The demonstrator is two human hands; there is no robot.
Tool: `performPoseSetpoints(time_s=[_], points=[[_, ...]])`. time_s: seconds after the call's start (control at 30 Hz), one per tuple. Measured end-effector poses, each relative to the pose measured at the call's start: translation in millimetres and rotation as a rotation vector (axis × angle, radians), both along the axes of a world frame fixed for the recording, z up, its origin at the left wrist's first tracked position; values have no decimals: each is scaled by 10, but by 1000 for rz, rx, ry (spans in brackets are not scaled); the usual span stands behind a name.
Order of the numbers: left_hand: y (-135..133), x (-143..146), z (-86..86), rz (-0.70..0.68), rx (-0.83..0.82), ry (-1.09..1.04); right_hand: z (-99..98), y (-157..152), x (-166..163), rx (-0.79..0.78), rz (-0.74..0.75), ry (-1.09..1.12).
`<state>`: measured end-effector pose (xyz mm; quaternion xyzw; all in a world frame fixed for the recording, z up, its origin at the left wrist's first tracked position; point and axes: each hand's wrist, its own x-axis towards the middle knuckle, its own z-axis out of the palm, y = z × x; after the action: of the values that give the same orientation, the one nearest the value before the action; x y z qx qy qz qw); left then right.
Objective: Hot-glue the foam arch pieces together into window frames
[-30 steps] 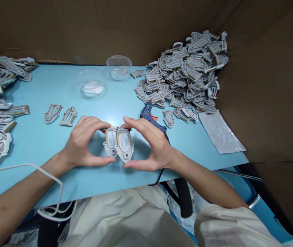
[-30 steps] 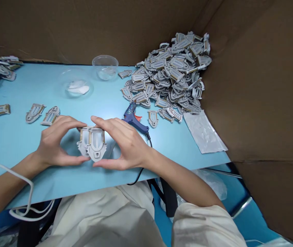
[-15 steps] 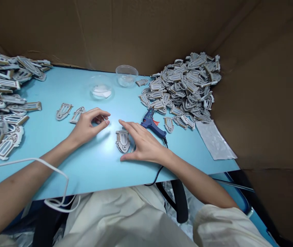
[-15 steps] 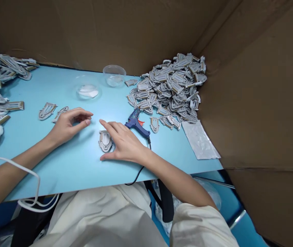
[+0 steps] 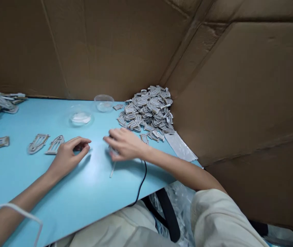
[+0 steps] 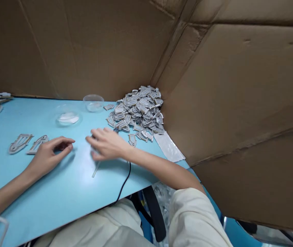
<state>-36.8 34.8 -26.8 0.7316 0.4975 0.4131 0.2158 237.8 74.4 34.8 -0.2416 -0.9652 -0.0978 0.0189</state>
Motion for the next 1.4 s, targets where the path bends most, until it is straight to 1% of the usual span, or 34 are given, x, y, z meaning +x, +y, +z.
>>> performPoseSetpoints(time_s=[0.03,0.1,0.13,0.17,0.2,0.23,0.27,0.3,0.37,0.43,0.47,0.5,0.57,0.67,0.73,0.8,0.83,0.9,0.97,1.03,1.07,1.17,1.27,1.33,1.4], points=[[-3,4,-1,2,-12,-3,206,166,142,75,-114,16],[-12,12,-1,-6,-27,-10,600,458,452,209,-417,100],[-17,15,-2,-17,-26,-13,751,561,593,275,-567,168],[-20,17,-7,-30,-21,-14,852,624,708,320,-670,209],[-22,19,-14,-41,-12,-14,897,646,785,352,-724,229],[-21,22,-23,-52,1,-10,884,628,819,359,-735,227],[-19,26,-33,-61,21,-3,820,578,807,343,-706,204],[-17,31,-40,-67,47,12,716,504,753,301,-648,169],[-14,39,-29,-66,114,97,450,328,544,171,-487,72],[-9,18,38,-27,164,265,207,171,259,49,-320,-10],[0,-18,93,18,163,396,122,117,106,-6,-255,-36],[16,-79,159,79,149,458,64,86,-48,-56,-205,-53],[64,-290,308,235,113,538,18,93,-365,-143,-135,-70],[126,-780,512,537,38,625,34,216,-886,-218,-48,-71],[143,-1109,600,700,-25,653,42,301,-1256,-237,-11,-60],[159,-1350,635,774,-90,665,29,356,-1608,-253,-12,-45],[172,-1425,634,775,-118,670,16,373,-1765,-263,-22,-38],[206,-1489,599,688,-170,681,-18,388,-2016,-288,-45,-27],[239,-1463,536,526,-225,695,-51,381,-2150,-317,-53,-21],[255,-1390,467,373,-279,711,-81,362,-2142,-351,-43,-13],[253,-1346,440,313,-301,717,-97,352,-2082,-370,-37,-9],[219,-1199,401,125,-335,706,-160,327,-1698,-439,-26,3],[153,-988,402,-122,-345,652,-240,290,-1119,-551,21,92],[92,-786,396,-323,-348,597,-282,248,-730,-632,49,162],[24,-558,372,-553,-330,507,-300,214,-424,-683,46,202]])
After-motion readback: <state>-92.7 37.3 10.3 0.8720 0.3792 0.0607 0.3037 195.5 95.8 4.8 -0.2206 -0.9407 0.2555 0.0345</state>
